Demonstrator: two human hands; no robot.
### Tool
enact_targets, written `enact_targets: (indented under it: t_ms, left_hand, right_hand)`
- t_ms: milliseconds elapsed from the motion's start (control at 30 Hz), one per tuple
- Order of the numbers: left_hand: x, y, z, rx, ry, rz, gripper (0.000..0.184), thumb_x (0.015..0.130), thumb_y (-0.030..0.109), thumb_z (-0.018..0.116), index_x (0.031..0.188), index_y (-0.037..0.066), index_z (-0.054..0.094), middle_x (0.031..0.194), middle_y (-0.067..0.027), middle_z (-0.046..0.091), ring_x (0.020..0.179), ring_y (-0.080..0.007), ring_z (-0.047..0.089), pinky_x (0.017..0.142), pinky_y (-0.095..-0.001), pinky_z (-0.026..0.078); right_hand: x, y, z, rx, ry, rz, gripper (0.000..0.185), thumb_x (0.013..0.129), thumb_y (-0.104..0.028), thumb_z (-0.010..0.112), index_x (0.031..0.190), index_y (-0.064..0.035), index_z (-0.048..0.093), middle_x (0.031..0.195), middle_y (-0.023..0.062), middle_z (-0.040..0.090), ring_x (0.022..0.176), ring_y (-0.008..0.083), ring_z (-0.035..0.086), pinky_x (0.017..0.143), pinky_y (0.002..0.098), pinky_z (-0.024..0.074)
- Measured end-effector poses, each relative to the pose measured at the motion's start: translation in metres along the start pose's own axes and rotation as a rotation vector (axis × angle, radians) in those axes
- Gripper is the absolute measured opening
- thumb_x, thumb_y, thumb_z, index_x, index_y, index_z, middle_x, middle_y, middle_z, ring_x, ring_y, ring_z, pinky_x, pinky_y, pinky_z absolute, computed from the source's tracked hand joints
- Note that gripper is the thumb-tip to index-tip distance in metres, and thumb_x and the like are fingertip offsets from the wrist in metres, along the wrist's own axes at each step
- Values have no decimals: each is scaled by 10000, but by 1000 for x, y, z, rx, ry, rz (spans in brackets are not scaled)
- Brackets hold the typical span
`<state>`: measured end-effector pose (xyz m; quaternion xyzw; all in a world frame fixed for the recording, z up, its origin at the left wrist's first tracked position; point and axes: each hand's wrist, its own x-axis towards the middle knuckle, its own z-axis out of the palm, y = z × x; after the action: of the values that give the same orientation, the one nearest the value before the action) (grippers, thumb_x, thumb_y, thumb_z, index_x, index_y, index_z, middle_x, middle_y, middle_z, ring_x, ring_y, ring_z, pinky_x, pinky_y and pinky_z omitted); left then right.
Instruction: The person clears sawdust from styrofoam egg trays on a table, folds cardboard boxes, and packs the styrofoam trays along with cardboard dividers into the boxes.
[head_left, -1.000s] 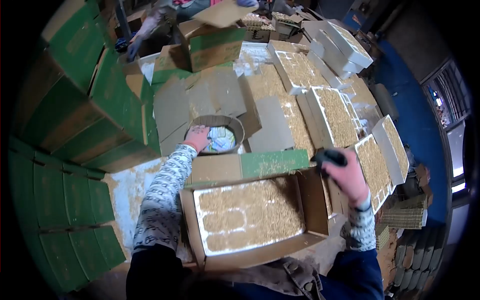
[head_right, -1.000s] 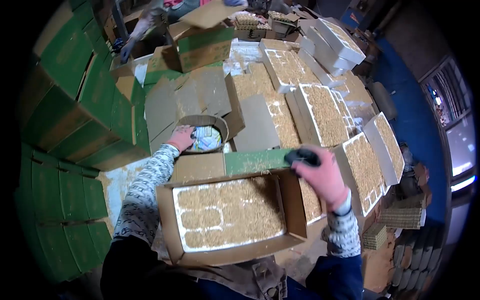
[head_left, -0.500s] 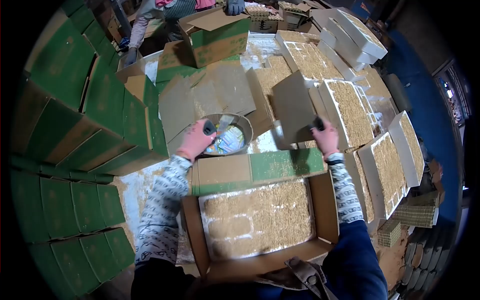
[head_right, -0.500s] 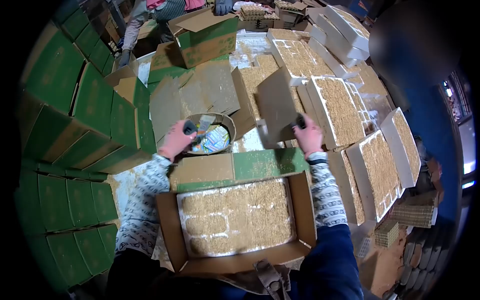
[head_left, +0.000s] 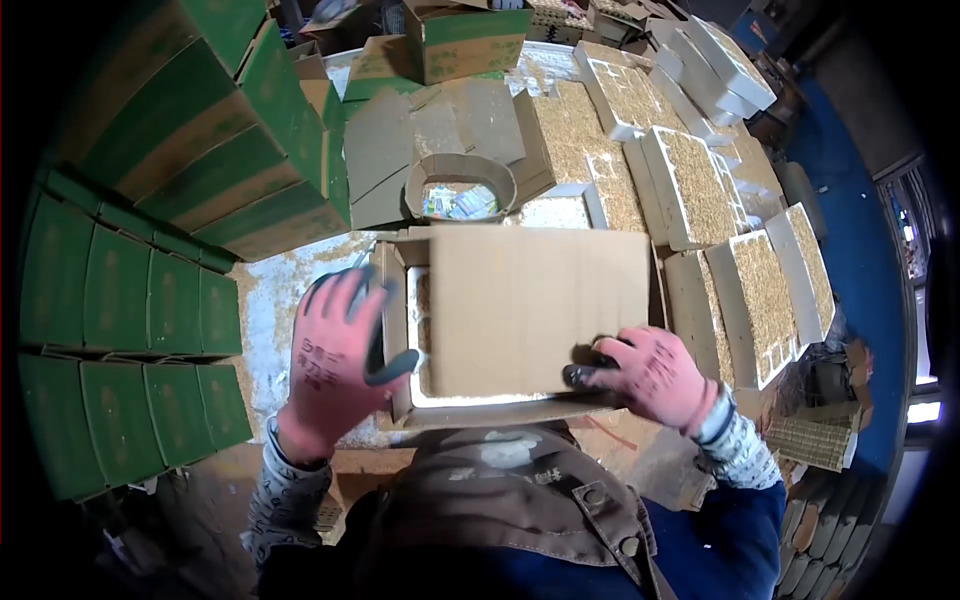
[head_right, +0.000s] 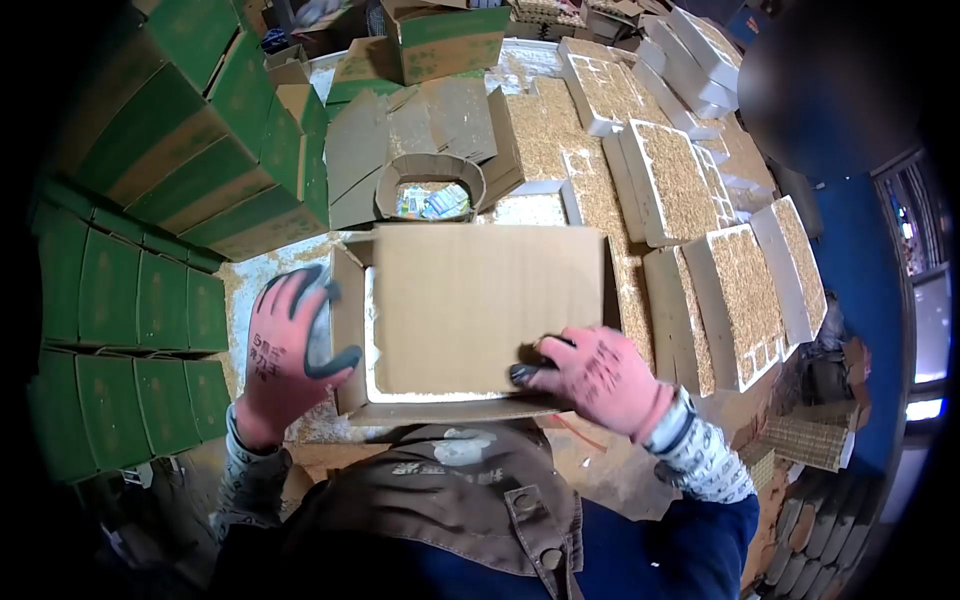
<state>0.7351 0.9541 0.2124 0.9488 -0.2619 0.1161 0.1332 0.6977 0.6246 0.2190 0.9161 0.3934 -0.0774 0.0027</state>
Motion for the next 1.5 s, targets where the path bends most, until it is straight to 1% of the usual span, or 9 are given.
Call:
enact_targets:
  t_ms: [100,233,333,533,633,667,1167,1367,1500]
  left_hand:
    - [-32,-4,43,-773,57,-305,608,691,183,729,1212,-7,479,1184,-183,497,1103,-352,469,967,-396,366]
    - [-41,-7,47,-548,173,-322,551,703,155,714,1177,-25,499,1209,-183,497,1136,-341,461,983,-396,358]
    - [-50,-6,45,-344,63,-226,458,715,56,663,1145,-28,530,1243,-160,501,1185,-316,446,1021,-405,337]
    - [-9,-8,101,-276,-287,217,468,785,214,599,1217,54,518,1349,-146,406,1235,-336,373,1051,-431,280]
    - [-20,-21,111,-394,-263,195,506,799,235,592,1265,71,484,1368,-142,381,1252,-333,356,1050,-431,276]
    - [-24,-18,118,-369,-259,196,510,794,216,593,1268,69,476,1371,-153,374,1260,-345,342,1057,-434,267]
    - [-26,-5,119,-437,-196,86,503,769,210,599,1239,59,502,1346,-159,404,1231,-350,364,1051,-443,273]
    - [-33,-18,116,-860,-62,28,485,771,115,613,1236,29,505,1342,-174,425,1260,-315,363,1065,-410,260]
    - [-96,-30,198,-1586,410,-909,509,848,71,534,1327,-8,380,1338,-142,438,1237,-247,407,1040,-333,307]
  right_hand:
    - [-5,23,45,272,-142,-108,413,684,-189,671,1095,-181,625,1142,52,563,1023,232,529,890,351,427]
    - [-19,39,-4,647,-115,205,365,766,-151,668,1119,-77,612,1157,134,589,1015,268,589,929,353,446]
    - [-52,78,-13,926,479,584,494,755,-7,664,1228,-20,521,1114,137,605,958,176,603,827,306,510]
    - [-69,148,185,882,36,582,461,910,-199,494,1321,-12,401,1247,92,511,1051,211,532,920,301,424]
    - [-83,109,236,2488,459,778,371,965,-185,417,1286,0,434,1222,69,516,1108,164,476,955,253,383]
    - [-62,88,183,1544,303,705,351,964,-209,432,1253,-12,460,1114,49,552,1008,132,511,865,242,428]
    - [-8,67,109,1434,172,639,712,825,-141,642,1390,25,241,1148,83,549,1012,143,542,872,247,448]
    - [2,64,151,1292,150,883,641,773,-176,692,1264,10,325,775,-5,554,600,97,476,515,242,406]
    - [-27,84,181,1300,130,942,300,816,-265,679,952,-13,590,706,-36,535,600,57,461,527,229,374]
